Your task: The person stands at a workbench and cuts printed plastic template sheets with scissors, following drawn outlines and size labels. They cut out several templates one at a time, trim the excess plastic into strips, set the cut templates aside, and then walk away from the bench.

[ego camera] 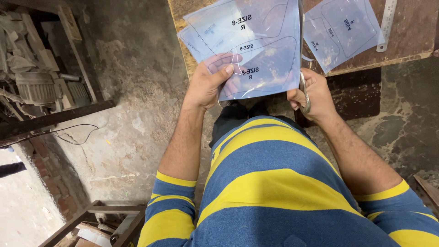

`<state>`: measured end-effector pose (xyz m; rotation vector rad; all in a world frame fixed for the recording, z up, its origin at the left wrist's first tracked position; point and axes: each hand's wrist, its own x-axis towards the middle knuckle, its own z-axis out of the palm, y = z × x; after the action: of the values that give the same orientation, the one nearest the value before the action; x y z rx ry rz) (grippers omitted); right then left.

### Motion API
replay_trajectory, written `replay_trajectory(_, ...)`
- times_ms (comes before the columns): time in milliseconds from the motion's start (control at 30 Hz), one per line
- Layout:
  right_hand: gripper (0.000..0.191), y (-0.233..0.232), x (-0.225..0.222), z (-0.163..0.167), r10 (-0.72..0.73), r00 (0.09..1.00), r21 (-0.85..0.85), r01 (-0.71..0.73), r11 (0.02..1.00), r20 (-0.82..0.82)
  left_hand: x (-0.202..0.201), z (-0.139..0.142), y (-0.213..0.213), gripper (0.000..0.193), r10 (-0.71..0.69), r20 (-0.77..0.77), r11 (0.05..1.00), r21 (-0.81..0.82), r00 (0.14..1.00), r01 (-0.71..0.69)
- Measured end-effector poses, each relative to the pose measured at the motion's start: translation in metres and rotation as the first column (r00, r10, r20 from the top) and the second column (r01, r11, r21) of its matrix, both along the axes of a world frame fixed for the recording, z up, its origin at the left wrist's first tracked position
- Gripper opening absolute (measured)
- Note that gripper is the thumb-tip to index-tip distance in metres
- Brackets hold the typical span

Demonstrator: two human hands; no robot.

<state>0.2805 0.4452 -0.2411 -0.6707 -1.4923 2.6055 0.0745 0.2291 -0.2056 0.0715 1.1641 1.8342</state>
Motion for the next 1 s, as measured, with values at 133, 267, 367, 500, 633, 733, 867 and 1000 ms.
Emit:
replay_trajectory(133, 0.050, 0.001, 0.000, -0.004, 0.010, 0.996, 0.046, -0.014, 0.999, 0.085, 0.001, 0.001, -0.001, 0.037, -0.030, 0.006, 1.000, 0.010, 1.000, 0.030)
replay_trajectory(267, 0.051, 0.003, 0.001, -0.008, 0.021, 1.000, 0.008, -0.021, 1.000, -0.012, 0.002, 0.002, 0.000, 0.037, 0.002, 0.026, 1.000, -0.013, 1.000, -0.001)
replay_trajectory(367, 0.044, 0.004, 0.002, -0.009, 0.014, 0.998, -0.007, -0.014, 1.000, -0.067, 0.003, 0.004, 0.001, 0.037, -0.032, 0.022, 0.999, -0.022, 0.999, 0.032)
replay_trajectory(500, 0.037, 0.004, -0.001, -0.009, -0.029, 0.996, 0.011, 0.028, 1.000, 0.087, 0.005, 0.004, -0.001, 0.037, -0.065, 0.003, 0.998, -0.028, 0.998, 0.065)
replay_trajectory(633, 0.035, 0.002, -0.004, -0.004, -0.037, 0.995, -0.007, 0.038, 0.999, 0.090, 0.004, 0.003, -0.002, 0.036, -0.081, 0.028, 0.996, -0.044, 0.996, 0.082)
replay_trajectory(733, 0.039, 0.003, -0.006, -0.001, -0.029, 0.999, -0.029, 0.029, 0.999, 0.021, 0.006, 0.001, -0.001, 0.034, -0.053, 0.046, 0.998, -0.023, 0.998, 0.054)
replay_trajectory(867, 0.025, 0.006, -0.009, -0.001, -0.034, 0.993, 0.050, 0.040, 0.998, -0.116, 0.008, 0.000, 0.000, 0.034, -0.091, 0.046, 0.996, -0.007, 0.995, 0.091)
replay_trajectory(1000, 0.031, 0.006, -0.010, -0.007, -0.091, 0.996, 0.042, 0.091, 0.995, -0.009, 0.009, 0.000, 0.000, 0.034, -0.132, 0.043, 0.991, -0.031, 0.990, 0.134)
